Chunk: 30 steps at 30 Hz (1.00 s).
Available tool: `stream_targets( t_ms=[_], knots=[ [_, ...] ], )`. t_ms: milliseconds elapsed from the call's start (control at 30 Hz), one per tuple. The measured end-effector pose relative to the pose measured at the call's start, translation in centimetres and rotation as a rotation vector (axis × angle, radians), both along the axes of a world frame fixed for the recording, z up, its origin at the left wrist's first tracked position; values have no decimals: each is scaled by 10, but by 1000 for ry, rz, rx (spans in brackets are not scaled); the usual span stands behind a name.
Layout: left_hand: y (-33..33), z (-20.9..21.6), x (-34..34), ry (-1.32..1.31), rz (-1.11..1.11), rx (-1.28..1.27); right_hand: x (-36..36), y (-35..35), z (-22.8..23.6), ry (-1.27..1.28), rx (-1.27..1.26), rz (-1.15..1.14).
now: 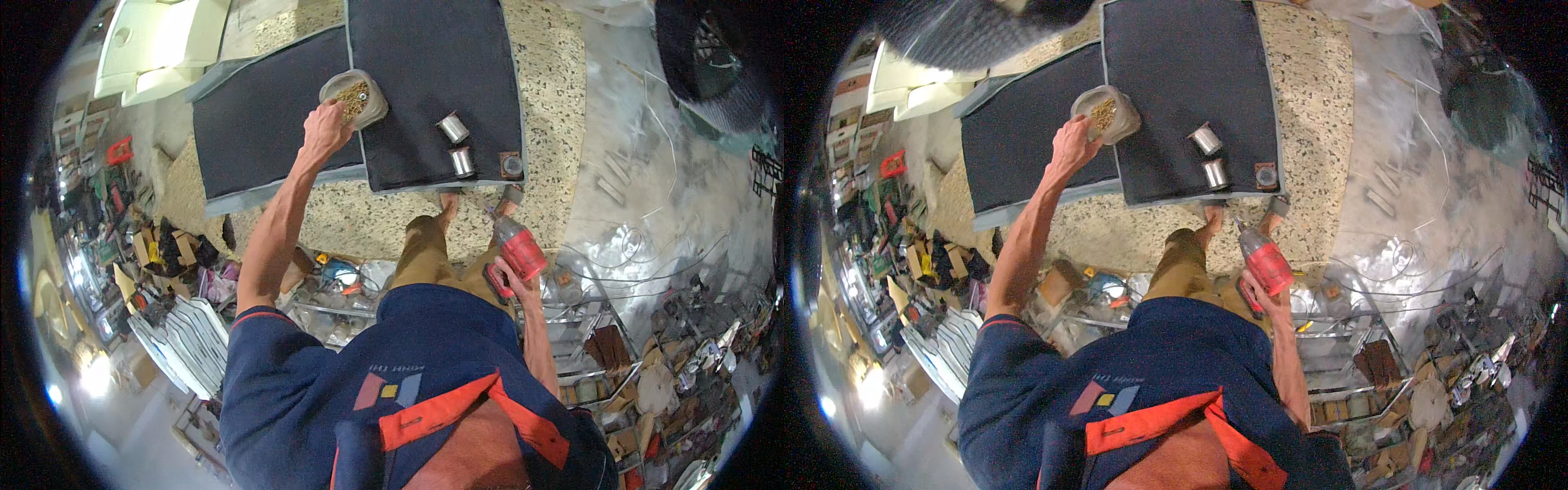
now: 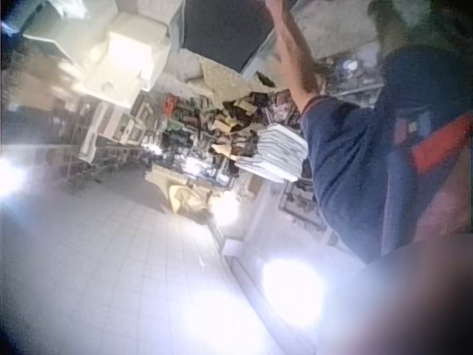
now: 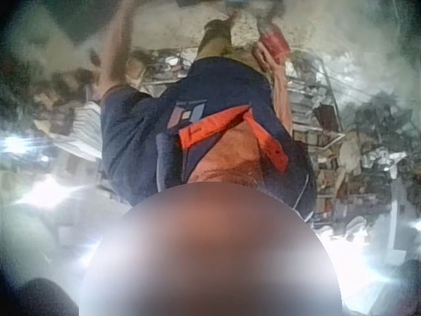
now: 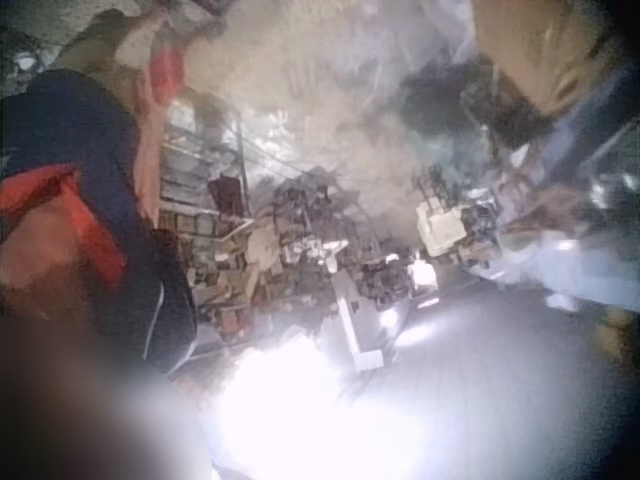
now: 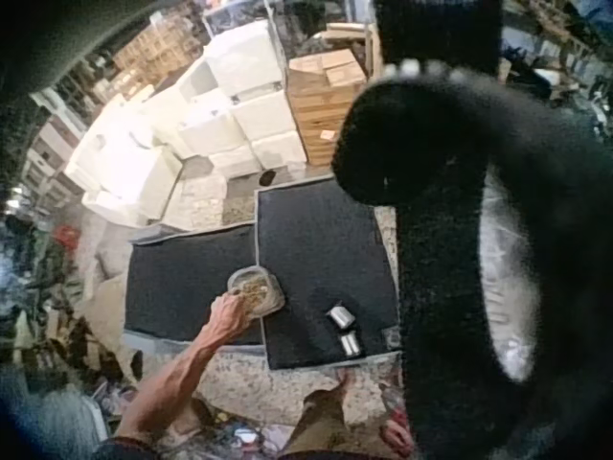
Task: The person unpacks small metal parts from a plastic bag and places them on a workbench. They then use a red cordless drill to drive screws into cylindrical metal components, securing them to a larger grey assembly. The person repeats this process for multiple components.
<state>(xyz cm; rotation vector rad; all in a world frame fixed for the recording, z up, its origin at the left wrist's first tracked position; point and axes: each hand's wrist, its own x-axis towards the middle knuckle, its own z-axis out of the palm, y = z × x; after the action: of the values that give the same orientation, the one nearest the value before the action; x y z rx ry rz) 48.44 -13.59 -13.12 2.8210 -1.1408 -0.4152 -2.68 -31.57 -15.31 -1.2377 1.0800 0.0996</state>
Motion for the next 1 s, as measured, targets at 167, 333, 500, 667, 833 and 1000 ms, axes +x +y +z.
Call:
stream_targets(
  t_ms=[167,333,500,667,833,1000],
  knots=[
    [-16,0,16,7,-140,-106,1,8,3,-12,32,1],
    [-33,-44,71,232,-184,202,8,16,21,49,69,-33],
    [-23,-109,82,124,-188,180,2,27,21,-46,231,-243],
    [-25,-145,89,-91,-292,215,-6,41,8,139,9,10],
    [-30,-147,94,-75,-270,232,-10,55,9,-25,71,-196],
    [-21,-133,98,-38,-252,262,-11,58,-4,50,24,-23]
  ],
)
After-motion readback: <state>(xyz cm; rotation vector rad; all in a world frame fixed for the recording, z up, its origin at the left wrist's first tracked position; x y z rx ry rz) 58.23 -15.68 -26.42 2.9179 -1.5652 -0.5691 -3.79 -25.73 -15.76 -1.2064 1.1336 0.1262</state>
